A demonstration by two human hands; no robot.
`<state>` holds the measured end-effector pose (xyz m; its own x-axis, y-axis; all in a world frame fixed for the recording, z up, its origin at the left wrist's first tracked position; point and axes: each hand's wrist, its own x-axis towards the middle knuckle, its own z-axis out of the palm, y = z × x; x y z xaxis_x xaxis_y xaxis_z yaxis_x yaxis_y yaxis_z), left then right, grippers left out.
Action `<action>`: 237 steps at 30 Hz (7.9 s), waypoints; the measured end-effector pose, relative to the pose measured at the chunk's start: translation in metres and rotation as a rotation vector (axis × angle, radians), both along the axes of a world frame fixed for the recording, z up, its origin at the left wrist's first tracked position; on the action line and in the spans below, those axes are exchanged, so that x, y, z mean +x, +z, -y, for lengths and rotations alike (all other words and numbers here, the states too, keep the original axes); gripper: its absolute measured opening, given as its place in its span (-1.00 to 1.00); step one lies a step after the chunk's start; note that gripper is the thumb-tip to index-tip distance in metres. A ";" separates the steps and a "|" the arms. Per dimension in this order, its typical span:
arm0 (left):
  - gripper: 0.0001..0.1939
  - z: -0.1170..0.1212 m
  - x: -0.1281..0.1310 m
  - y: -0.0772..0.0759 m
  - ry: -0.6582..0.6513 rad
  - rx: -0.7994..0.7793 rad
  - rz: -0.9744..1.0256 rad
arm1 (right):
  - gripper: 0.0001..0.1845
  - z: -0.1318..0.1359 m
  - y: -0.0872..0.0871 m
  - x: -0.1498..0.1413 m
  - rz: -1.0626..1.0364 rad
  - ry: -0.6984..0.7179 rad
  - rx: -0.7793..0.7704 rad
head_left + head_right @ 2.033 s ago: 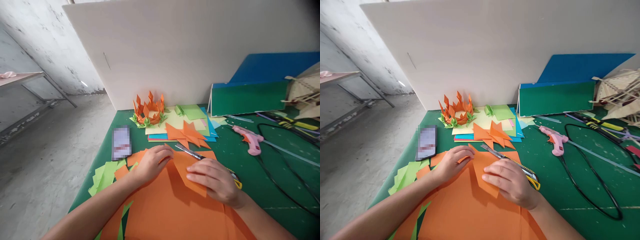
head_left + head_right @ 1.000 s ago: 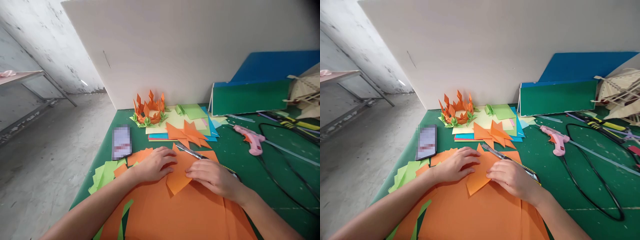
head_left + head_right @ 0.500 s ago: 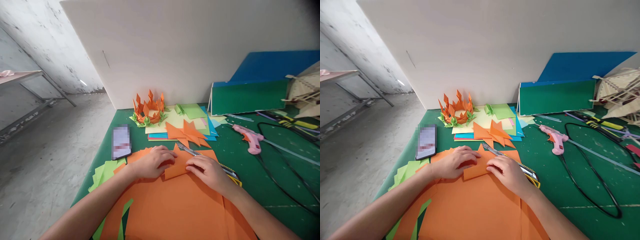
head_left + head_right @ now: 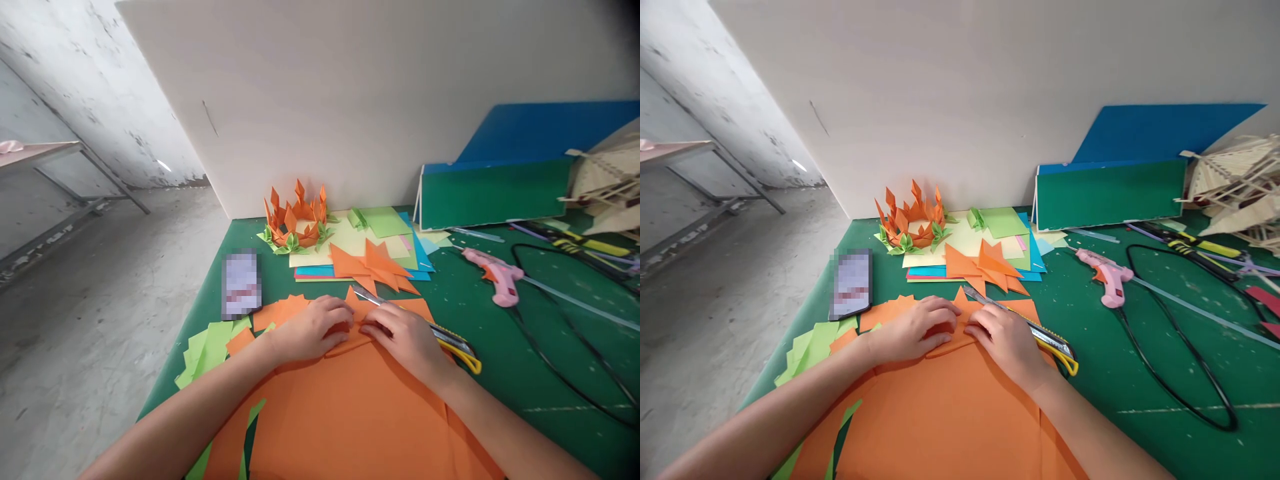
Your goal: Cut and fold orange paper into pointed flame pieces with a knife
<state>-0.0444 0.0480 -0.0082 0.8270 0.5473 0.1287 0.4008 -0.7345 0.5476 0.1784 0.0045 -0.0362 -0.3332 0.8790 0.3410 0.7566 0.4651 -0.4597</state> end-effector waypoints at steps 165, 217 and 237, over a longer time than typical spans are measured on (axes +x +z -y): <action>-0.44 -0.003 -0.002 -0.001 -0.127 0.016 -0.040 | -0.68 -0.004 0.018 0.064 0.117 0.198 -0.156; -0.64 -0.003 0.000 0.001 -0.092 -0.005 -0.060 | -0.71 0.002 0.013 0.058 0.021 0.290 -0.283; -0.64 -0.003 0.000 0.001 -0.109 -0.003 -0.040 | -0.71 0.012 0.021 0.033 0.018 0.355 -0.293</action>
